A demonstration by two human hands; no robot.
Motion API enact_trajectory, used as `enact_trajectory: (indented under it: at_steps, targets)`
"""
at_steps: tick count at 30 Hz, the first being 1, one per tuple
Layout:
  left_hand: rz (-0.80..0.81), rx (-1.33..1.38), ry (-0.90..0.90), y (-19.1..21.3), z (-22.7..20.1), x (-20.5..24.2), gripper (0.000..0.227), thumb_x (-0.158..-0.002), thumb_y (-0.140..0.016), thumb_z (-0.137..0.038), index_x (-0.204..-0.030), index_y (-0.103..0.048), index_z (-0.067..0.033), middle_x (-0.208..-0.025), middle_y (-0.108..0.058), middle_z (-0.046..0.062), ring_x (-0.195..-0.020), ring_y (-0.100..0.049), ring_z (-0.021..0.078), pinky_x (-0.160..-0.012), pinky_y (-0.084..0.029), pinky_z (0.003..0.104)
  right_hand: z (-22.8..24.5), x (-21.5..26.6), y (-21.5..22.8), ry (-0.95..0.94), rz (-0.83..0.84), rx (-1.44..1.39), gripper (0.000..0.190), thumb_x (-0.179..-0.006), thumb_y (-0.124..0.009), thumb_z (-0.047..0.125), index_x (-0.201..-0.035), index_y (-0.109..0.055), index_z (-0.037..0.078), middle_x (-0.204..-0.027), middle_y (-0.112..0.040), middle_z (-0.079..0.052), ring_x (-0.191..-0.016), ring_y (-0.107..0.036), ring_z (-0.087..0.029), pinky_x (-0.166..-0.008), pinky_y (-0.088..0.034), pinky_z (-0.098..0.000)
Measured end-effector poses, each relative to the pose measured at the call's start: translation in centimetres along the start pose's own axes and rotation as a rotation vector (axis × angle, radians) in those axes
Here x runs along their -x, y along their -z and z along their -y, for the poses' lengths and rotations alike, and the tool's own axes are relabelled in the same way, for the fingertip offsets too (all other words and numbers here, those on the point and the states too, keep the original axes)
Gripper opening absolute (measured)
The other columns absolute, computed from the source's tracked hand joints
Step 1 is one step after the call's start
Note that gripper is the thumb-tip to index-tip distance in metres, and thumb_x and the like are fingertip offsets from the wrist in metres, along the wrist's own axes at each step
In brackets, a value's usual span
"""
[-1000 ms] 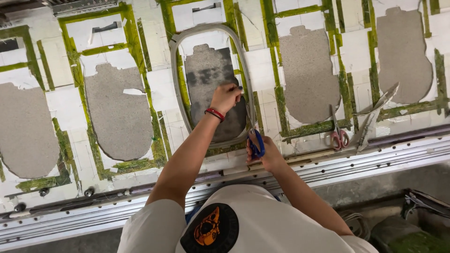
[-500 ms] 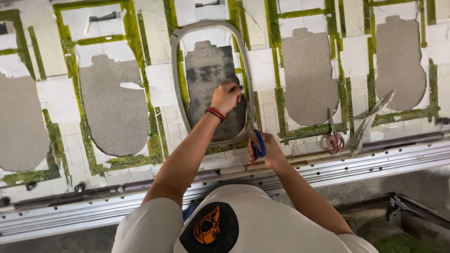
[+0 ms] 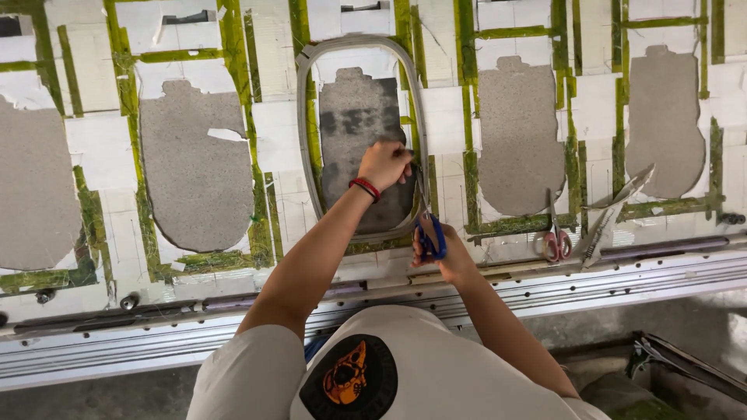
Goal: Using scissors to cut out the center of fabric or stabilizer material from a series of embroidery frames on an industrial machine.
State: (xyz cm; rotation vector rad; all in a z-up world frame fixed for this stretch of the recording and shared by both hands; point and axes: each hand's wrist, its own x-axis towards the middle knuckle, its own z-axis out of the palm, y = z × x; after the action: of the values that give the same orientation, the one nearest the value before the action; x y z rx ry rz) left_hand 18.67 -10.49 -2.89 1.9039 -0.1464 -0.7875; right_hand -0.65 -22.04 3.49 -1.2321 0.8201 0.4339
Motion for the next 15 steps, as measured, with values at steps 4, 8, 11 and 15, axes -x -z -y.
enact_trajectory:
  at_steps: [4, 8, 11, 15]
  targets:
    - [0.015, -0.017, 0.022, -0.1, 0.3, -0.5, 0.025, -0.092, -0.058, -0.025, -0.075, -0.075, -0.0174, -0.056, -0.071, -0.005, -0.055, -0.075, 0.0156, -0.071, -0.060, 0.030, 1.2, -0.2, 0.1, 0.008, 0.010, 0.036, 0.060, -0.104, -0.069, 0.055, -0.079, -0.065, 0.000, -0.059, -0.060, -0.015, -0.049, -0.068, -0.033, -0.047, -0.064, -0.0522]
    - [0.009, 0.019, 0.008, 0.0, 0.6, -0.4, 0.025, -0.092, -0.058, -0.022, -0.075, -0.076, -0.0161, -0.060, -0.073, -0.002, -0.054, -0.073, 0.0139, -0.069, -0.060, 0.029, 2.4, -0.8, -0.1, 0.018, 0.002, 0.052, 0.062, -0.104, -0.070, 0.055, -0.080, -0.065, -0.001, -0.057, -0.060, -0.016, -0.047, -0.068, -0.032, -0.045, -0.063, -0.0518]
    - [0.005, 0.042, 0.023, 0.2, -0.1, 0.0, 0.024, -0.092, -0.059, -0.022, -0.076, -0.076, -0.0145, -0.060, -0.072, -0.001, -0.053, -0.073, 0.0139, -0.066, -0.060, 0.028, 2.2, -1.7, 0.5, 0.002, -0.012, 0.088, 0.056, -0.105, -0.069, 0.046, -0.076, -0.065, -0.002, -0.053, -0.059, -0.017, -0.041, -0.065, -0.032, -0.039, -0.061, -0.0508]
    - [-0.012, 0.091, 0.066, 0.2, -0.7, 0.2, 0.025, -0.089, -0.060, -0.021, -0.072, -0.076, -0.0136, -0.058, -0.071, 0.000, -0.049, -0.071, 0.0137, -0.058, -0.060, 0.026, 2.0, -2.2, 1.0, 0.029, -0.018, 0.147, 0.040, -0.098, -0.074, 0.022, -0.068, -0.064, -0.003, -0.048, -0.056, -0.018, -0.033, -0.061, -0.031, -0.029, -0.055, -0.0462]
